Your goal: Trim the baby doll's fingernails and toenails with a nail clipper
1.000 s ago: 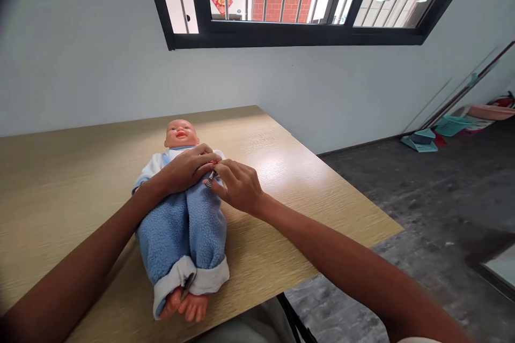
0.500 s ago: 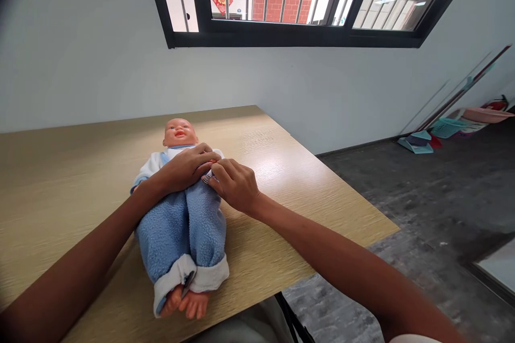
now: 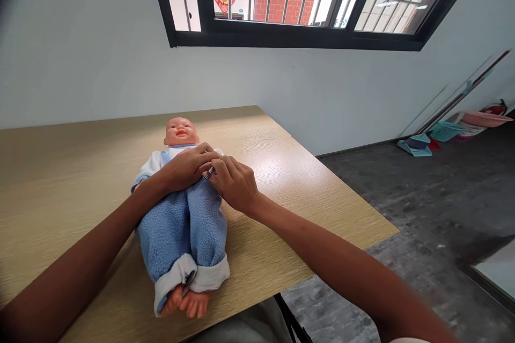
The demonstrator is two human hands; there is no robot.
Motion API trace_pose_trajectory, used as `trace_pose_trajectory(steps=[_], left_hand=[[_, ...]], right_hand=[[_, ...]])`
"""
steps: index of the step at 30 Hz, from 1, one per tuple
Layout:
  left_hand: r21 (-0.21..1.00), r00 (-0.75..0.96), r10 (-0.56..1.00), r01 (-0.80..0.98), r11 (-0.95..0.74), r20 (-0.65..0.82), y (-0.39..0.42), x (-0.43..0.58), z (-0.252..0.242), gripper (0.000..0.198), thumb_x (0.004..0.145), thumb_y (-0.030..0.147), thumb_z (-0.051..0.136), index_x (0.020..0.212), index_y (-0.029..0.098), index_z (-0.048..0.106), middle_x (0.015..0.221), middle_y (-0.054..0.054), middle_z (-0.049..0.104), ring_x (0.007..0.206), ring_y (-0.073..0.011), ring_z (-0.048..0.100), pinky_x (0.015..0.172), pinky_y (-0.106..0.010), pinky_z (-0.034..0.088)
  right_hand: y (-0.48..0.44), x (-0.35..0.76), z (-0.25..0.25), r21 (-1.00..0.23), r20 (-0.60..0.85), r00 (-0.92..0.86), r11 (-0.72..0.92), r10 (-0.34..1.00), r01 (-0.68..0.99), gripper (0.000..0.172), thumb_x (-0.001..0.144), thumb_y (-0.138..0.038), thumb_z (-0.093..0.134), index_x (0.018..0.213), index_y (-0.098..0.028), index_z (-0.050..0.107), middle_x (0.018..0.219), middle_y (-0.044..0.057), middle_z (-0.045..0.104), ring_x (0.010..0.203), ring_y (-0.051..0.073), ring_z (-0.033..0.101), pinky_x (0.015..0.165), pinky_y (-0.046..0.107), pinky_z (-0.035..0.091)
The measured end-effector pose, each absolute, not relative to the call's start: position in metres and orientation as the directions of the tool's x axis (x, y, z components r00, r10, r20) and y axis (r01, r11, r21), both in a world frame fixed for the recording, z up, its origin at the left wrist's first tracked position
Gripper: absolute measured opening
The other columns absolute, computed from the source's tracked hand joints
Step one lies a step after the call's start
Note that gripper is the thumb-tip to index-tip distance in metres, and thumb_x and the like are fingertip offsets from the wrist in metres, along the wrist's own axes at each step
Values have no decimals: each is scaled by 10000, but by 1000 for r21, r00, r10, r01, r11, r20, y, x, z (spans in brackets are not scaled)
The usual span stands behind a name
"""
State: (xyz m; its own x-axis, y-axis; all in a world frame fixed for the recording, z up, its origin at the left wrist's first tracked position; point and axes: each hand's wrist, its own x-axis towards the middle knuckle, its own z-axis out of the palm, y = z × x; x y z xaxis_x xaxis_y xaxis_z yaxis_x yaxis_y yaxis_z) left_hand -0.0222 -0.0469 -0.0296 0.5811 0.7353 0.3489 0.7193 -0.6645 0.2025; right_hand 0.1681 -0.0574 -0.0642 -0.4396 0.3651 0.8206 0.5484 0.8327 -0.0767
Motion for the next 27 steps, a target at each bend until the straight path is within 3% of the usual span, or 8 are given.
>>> trace_pose_trajectory(steps=[5,13,21,27], left_hand=[[190,583,728,718,-669,360,-43,-24,-33,282,1047,300,367,1085,235,639,1082,-59,585,881,-191,590,839,-365,477],[153,599,718,721,-676,354,-43,-24,-34,204,990,226,429,1009,196,630,1026,-74,592,878,-203,577,807,-354,479],[163,608,721,716,-679,333,-47,-24,-30,287,1050,309,362,1102,235,634,1085,-68,585,906,-202,592,862,-374,473],[177,566,748,744,-645,346,-50,-23,-27,312,1063,308,323,1189,239,599,1145,-81,569,929,-205,595,863,-380,472]], right_hand=[[-59,165,-61,-137,806,-423,826,414,547,109,996,-276,467,938,-244,553,878,39,677,775,176,606,637,297,430],[-59,158,-52,-295,741,-413,810,529,507,198,979,-322,501,1144,-240,573,998,69,706,885,205,635,703,324,479],[-52,167,-57,-562,730,-262,773,631,295,378,937,-399,595,1270,-263,477,927,9,658,827,167,644,793,351,557],[-45,170,-63,-707,687,-103,694,719,134,278,961,-405,541,1191,-280,446,891,-16,594,792,141,635,723,326,580]])
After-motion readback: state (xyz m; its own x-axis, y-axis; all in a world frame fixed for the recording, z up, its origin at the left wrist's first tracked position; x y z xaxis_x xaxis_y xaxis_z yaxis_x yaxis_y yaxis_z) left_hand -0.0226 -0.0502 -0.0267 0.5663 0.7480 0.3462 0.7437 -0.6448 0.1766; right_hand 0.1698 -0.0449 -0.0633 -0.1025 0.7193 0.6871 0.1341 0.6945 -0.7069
